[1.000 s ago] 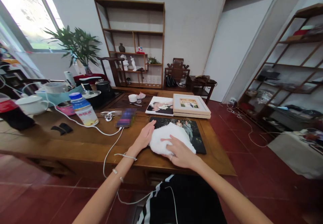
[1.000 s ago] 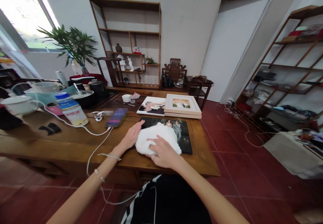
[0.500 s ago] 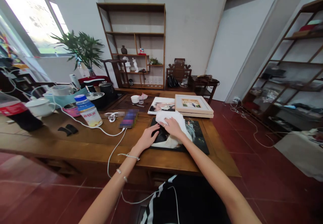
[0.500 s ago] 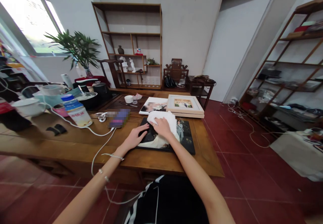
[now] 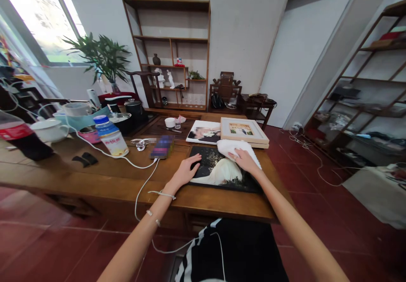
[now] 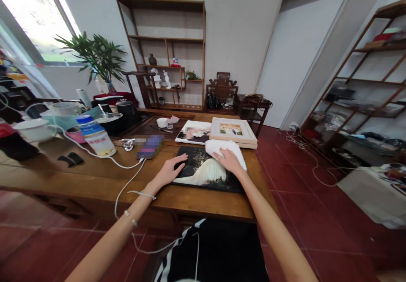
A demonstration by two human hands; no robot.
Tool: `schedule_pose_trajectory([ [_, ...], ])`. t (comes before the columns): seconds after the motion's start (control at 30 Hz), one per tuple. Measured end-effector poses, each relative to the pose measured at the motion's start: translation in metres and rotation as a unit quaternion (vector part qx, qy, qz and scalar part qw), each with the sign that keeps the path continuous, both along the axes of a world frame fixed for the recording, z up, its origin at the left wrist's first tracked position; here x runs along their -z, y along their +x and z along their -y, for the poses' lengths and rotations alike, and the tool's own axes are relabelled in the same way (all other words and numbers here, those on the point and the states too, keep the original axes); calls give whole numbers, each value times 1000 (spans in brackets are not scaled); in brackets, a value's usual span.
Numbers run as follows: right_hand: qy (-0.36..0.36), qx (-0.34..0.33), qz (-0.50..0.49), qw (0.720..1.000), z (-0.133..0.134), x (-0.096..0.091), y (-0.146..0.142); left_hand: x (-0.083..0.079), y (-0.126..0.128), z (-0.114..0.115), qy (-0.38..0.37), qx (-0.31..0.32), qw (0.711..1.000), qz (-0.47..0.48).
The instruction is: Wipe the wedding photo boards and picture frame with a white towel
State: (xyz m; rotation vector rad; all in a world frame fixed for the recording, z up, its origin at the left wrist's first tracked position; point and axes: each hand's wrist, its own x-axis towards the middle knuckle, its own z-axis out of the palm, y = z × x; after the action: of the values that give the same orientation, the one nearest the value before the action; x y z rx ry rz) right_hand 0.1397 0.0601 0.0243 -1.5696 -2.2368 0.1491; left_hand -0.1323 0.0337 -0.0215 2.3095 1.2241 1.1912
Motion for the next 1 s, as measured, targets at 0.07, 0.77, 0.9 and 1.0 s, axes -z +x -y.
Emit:
schedule_pose_trajectory([
  [0.07,-3,20,-1,1000,5,2,17,0,0,0,1,-1,1000,-1],
  [0.77,7,-7,9,1000,71,9,35,-1,-1,1,14,5,1000,-18],
  [0.9,10,9,20,1000,29,6,35,0,-1,1,10,8,1000,-22],
  [1.0,13,11,20,1000,8,2,31,0,-1,1,10,6,1000,-22],
])
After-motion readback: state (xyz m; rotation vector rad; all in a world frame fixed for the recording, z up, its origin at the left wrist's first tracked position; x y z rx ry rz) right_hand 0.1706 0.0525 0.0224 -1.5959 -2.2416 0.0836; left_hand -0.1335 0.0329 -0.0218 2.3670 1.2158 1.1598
